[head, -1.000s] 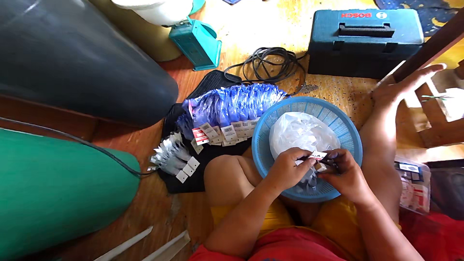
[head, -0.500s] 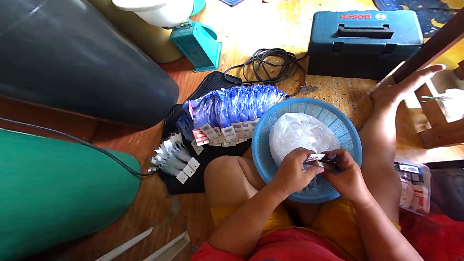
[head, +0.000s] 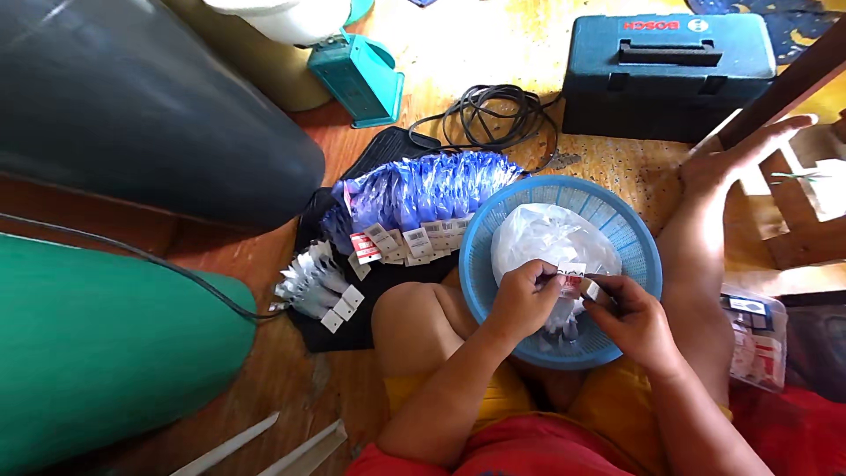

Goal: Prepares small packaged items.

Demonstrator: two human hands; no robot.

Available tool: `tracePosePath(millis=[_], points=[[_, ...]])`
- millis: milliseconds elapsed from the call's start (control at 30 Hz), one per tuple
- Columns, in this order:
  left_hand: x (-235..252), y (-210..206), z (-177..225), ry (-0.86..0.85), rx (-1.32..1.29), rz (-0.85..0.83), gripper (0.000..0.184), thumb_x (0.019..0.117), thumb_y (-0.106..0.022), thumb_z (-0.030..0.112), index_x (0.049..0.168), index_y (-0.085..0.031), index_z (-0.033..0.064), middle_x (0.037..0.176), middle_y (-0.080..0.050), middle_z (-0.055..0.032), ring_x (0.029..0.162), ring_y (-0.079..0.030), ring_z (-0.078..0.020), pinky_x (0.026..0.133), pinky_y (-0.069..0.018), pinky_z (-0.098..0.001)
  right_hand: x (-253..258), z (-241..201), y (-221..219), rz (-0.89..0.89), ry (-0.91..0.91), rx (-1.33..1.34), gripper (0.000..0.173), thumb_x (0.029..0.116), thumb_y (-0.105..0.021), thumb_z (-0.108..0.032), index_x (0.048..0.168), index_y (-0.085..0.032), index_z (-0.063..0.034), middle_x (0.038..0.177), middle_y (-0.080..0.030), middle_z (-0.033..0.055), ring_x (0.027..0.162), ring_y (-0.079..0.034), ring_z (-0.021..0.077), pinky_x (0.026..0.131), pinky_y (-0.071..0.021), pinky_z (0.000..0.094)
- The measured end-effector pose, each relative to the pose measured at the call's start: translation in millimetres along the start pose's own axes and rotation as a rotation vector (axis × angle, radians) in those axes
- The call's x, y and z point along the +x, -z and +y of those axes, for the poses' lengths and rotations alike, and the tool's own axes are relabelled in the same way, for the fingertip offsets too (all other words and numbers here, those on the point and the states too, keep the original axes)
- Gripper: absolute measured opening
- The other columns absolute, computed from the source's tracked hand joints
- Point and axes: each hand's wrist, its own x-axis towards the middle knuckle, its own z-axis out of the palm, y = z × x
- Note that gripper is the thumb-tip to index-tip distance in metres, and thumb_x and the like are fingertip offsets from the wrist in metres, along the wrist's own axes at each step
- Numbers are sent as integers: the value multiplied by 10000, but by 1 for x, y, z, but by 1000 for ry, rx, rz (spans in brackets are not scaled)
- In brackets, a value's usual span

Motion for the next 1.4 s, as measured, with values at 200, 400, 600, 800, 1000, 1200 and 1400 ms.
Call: tracePosePath(millis=[200,400,600,800,1000,1200,1400], points=[[-2,4,7,51,-39,2,171,988,-622,128,988,-715,-16,882,-718,-58,799,-679,-52,783,-573,-227,0,-7,4,-37,38,25,282,955,-646,-98,1199,-607,38,1038,-724,40,882,-688,24,776,-594,202],[-4,10,7,51,-20,61,154,985,-637,139,964,-712,6,844,-711,-34,752,-664,-30,741,-564,-210,-3,-6,9,-89,45,116,334,1035,-597,-225,1296,-516,-34,1261,-691,42,1068,-693,90,906,-595,269],[-3,14,5,69,-45,20,147,983,-647,134,976,-719,5,873,-720,-41,791,-680,-42,774,-576,-225,-2,-7,14,-210,-68,219,390,961,-703,-173,1295,-533,-67,1244,-668,11,1049,-686,96,884,-608,279],[-4,11,9,15,2,-66,167,976,-668,152,996,-756,11,921,-744,-40,863,-686,-26,846,-565,-212,0,-7,7,-177,-202,158,630,769,-820,-70,1327,-543,19,1197,-692,57,1050,-694,124,879,-614,292],[-4,7,5,-27,-9,-92,178,965,-691,156,1025,-772,9,994,-751,-84,931,-715,-77,893,-586,-247,1,-6,4,-163,-193,74,509,744,-851,-112,1196,-639,-12,1140,-683,45,1009,-674,82,869,-592,252],[-4,5,1,-54,-30,-94,167,956,-700,143,1016,-775,6,1010,-742,-87,943,-703,-69,890,-577,-231,1,-4,4,-152,-176,43,484,743,-850,-140,1173,-664,-20,1175,-665,70,1034,-661,84,878,-583,242],[-3,4,-3,-91,-38,-103,165,950,-706,143,1011,-776,6,1012,-740,-86,958,-697,-69,895,-573,-229,1,-5,3,-151,-161,30,477,742,-850,-138,1167,-669,-18,1177,-664,74,1041,-656,79,887,-576,233]])
